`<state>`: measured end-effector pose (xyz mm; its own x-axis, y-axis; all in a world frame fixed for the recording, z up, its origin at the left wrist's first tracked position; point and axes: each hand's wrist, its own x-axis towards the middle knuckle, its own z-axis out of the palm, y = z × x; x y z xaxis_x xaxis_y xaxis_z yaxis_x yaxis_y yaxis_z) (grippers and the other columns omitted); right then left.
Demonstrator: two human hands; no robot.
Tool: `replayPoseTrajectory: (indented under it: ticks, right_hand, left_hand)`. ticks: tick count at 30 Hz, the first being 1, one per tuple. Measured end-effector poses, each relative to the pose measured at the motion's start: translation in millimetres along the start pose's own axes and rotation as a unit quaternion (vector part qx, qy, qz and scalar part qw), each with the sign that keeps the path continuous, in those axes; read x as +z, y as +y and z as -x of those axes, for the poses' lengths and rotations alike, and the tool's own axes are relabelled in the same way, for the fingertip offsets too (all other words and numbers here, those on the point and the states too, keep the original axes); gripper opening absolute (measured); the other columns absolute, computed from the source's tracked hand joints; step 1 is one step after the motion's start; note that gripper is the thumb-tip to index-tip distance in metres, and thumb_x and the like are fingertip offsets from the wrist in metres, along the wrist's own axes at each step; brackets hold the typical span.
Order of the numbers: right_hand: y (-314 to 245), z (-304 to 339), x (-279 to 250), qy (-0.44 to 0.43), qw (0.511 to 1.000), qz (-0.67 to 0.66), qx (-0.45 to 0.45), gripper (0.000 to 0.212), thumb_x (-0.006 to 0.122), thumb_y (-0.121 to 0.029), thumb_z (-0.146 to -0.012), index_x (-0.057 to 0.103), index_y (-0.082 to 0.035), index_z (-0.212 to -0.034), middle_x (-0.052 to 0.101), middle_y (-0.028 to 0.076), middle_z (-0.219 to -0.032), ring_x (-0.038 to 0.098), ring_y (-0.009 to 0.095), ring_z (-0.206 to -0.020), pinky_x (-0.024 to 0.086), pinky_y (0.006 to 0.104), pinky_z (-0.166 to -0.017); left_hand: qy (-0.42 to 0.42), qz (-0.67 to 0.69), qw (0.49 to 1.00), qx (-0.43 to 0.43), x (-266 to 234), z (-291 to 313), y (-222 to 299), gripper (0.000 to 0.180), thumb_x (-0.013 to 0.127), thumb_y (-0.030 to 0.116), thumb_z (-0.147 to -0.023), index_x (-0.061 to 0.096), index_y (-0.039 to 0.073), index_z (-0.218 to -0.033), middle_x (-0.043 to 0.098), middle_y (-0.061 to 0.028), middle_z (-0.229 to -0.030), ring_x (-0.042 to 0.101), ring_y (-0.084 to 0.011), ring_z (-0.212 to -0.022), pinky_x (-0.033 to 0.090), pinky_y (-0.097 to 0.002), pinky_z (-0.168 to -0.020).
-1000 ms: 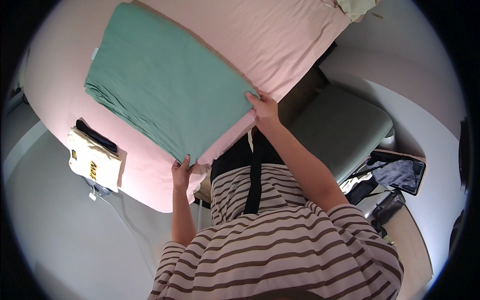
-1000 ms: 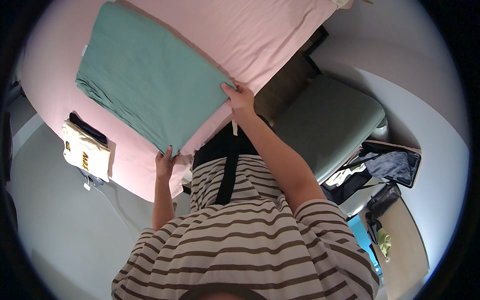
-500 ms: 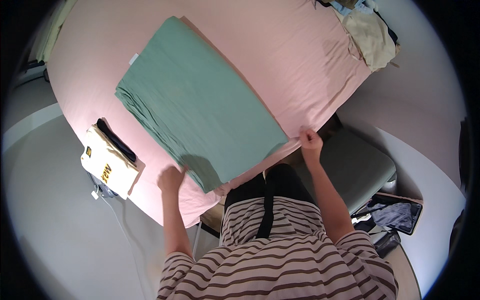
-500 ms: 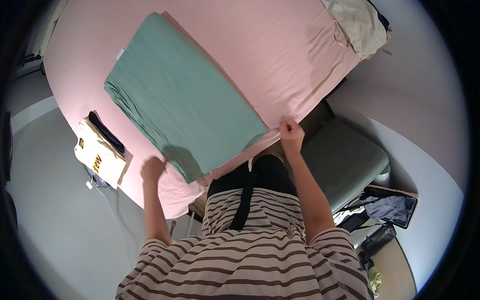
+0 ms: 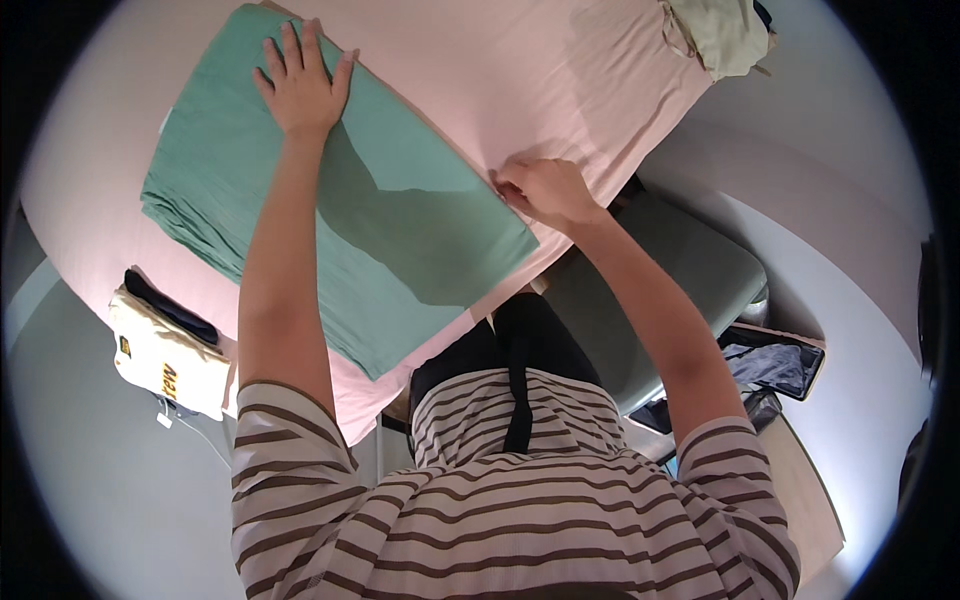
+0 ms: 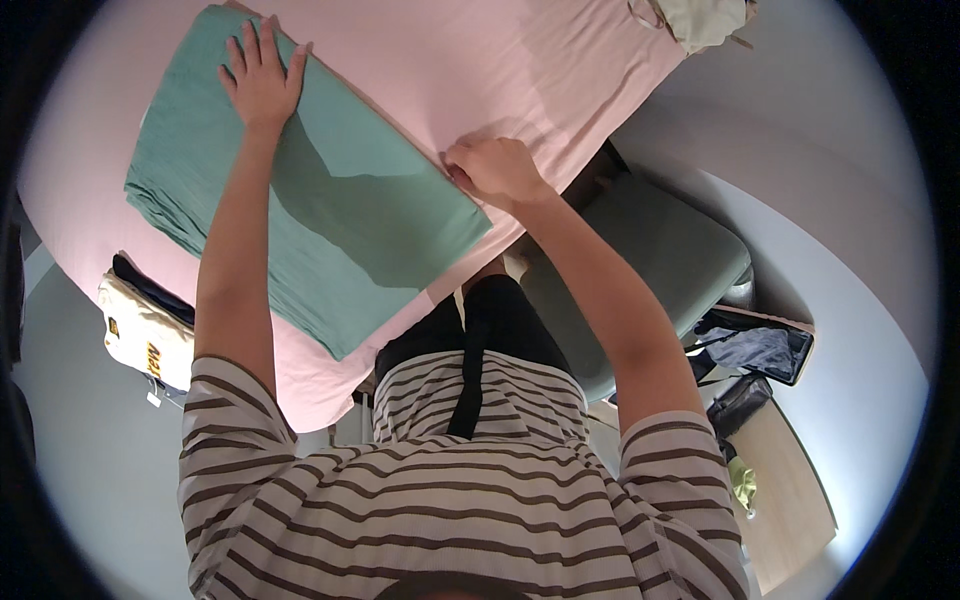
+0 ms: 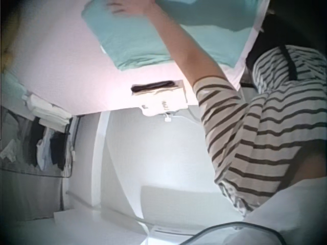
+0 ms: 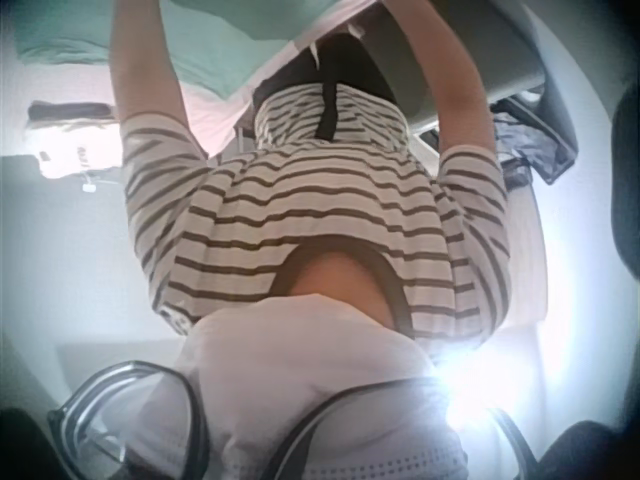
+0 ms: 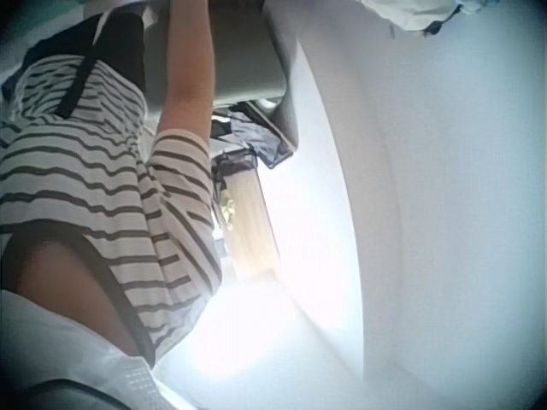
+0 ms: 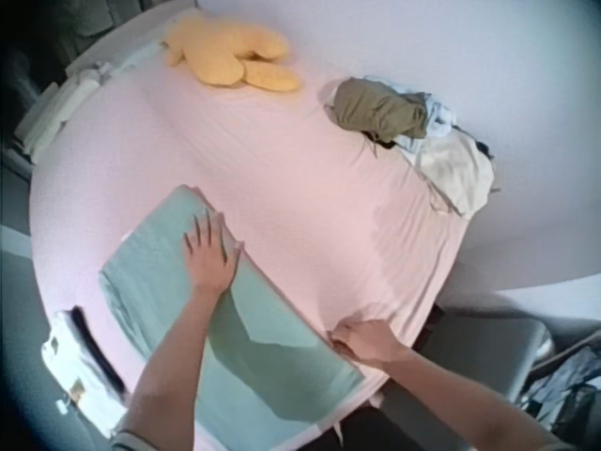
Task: The person folds a light green sheet on a bed, then places it into an open suitcase. They add socks and several folded shirts, then close the suitcase.
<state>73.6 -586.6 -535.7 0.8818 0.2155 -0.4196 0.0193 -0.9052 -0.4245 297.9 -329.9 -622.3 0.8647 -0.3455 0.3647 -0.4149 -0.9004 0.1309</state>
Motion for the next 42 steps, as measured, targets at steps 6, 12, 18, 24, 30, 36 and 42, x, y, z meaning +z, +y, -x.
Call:
replayPoseTrajectory:
  ticks: [6,12,18,24,30,36,42]
  right_hand:
    - [37.1,99.3,40.7,-0.099,0.98,-0.083,0.154,0.017,0.06,-0.024,-0.082,0.061,-0.008,-0.076,0.063,0.011,-0.073,0.061,0.032,-0.073,0.047,0.0454,-0.061]
    - [55.2,234.6,41.3,-0.529,0.698,-0.101,0.471,0.035,0.059,-0.037,-0.085,0.069,-0.007,-0.073,0.067,0.017,-0.071,0.068,0.031,-0.073,0.054,0.0409,-0.067]
    - [36.0,188.2,36.9,-0.062,0.959,-0.015,0.276,0.024,0.055,-0.025,-0.087,0.061,-0.006,-0.074,0.061,0.018,-0.067,0.06,0.037,-0.065,0.048,0.0477,-0.06]
    - [-70.3,-8.3,-1.4,0.226,0.967,-0.111,-0.037,0.05,0.066,-0.007,-0.068,0.055,-0.003,-0.117,0.052,0.013,-0.121,0.045,0.036,-0.118,0.037,0.0484,-0.097]
    - [-87.3,-53.7,35.4,0.22,0.973,0.009,-0.061,0.065,0.065,-0.027,-0.074,0.046,-0.002,-0.13,0.038,0.013,-0.142,0.031,0.032,-0.134,0.024,0.0517,-0.107]
    - [-34.2,15.4,54.7,0.119,0.989,0.085,-0.014,0.064,0.055,-0.033,-0.084,0.037,-0.007,-0.139,0.031,0.009,-0.148,0.026,0.029,-0.137,0.018,0.0523,-0.11]
    - [-20.7,50.9,53.4,0.122,0.991,0.05,-0.022,0.06,0.058,-0.022,-0.082,0.04,-0.004,-0.136,0.035,0.013,-0.144,0.031,0.033,-0.133,0.022,0.0511,-0.109]
  left_hand:
    - [-0.017,-0.037,0.997,0.062,1.4,-32.7,-27.9,0.056,0.044,0.045,-0.091,0.041,0.012,-0.136,0.035,-0.0147,-0.146,0.027,-0.0329,-0.136,0.02,-0.0573,-0.108]
    - [-0.112,-0.11,0.986,-0.06,18.1,-82.0,-119.5,0.066,0.037,0.053,-0.092,0.033,0.012,-0.143,0.031,-0.0164,-0.148,0.025,-0.0372,-0.137,0.018,-0.0625,-0.106]
    - [-0.024,-0.161,0.985,-0.062,7.0,-90.0,-96.0,0.062,0.048,0.036,-0.091,0.033,0.004,-0.141,0.031,-0.0253,-0.144,0.025,-0.0389,-0.136,0.018,-0.0576,-0.11]
    - [-0.133,0.203,0.963,0.114,-78.5,27.1,74.3,0.067,0.057,0.024,-0.084,0.031,-0.001,-0.141,0.026,-0.0185,-0.15,0.027,-0.0377,-0.137,0.026,-0.0513,-0.109]
    - [-0.179,0.139,0.971,0.073,-71.2,85.4,61.7,0.066,0.055,0.027,-0.085,0.032,-0.002,-0.14,0.027,-0.0184,-0.149,0.026,-0.0364,-0.137,0.023,-0.0524,-0.109]
    - [-0.268,0.106,0.946,-0.145,-137.8,209.4,64.9,0.072,0.05,0.035,-0.089,0.025,-0.006,-0.142,0.023,-0.0231,-0.149,0.02,-0.0384,-0.139,0.014,-0.0521,-0.112]
    - [-0.172,0.044,0.912,-0.37,-188.3,361.7,82.5,0.078,0.057,0.037,-0.087,0.023,-0.007,-0.142,0.03,-0.0275,-0.142,0.028,-0.0389,-0.133,0.02,-0.0534,-0.108]
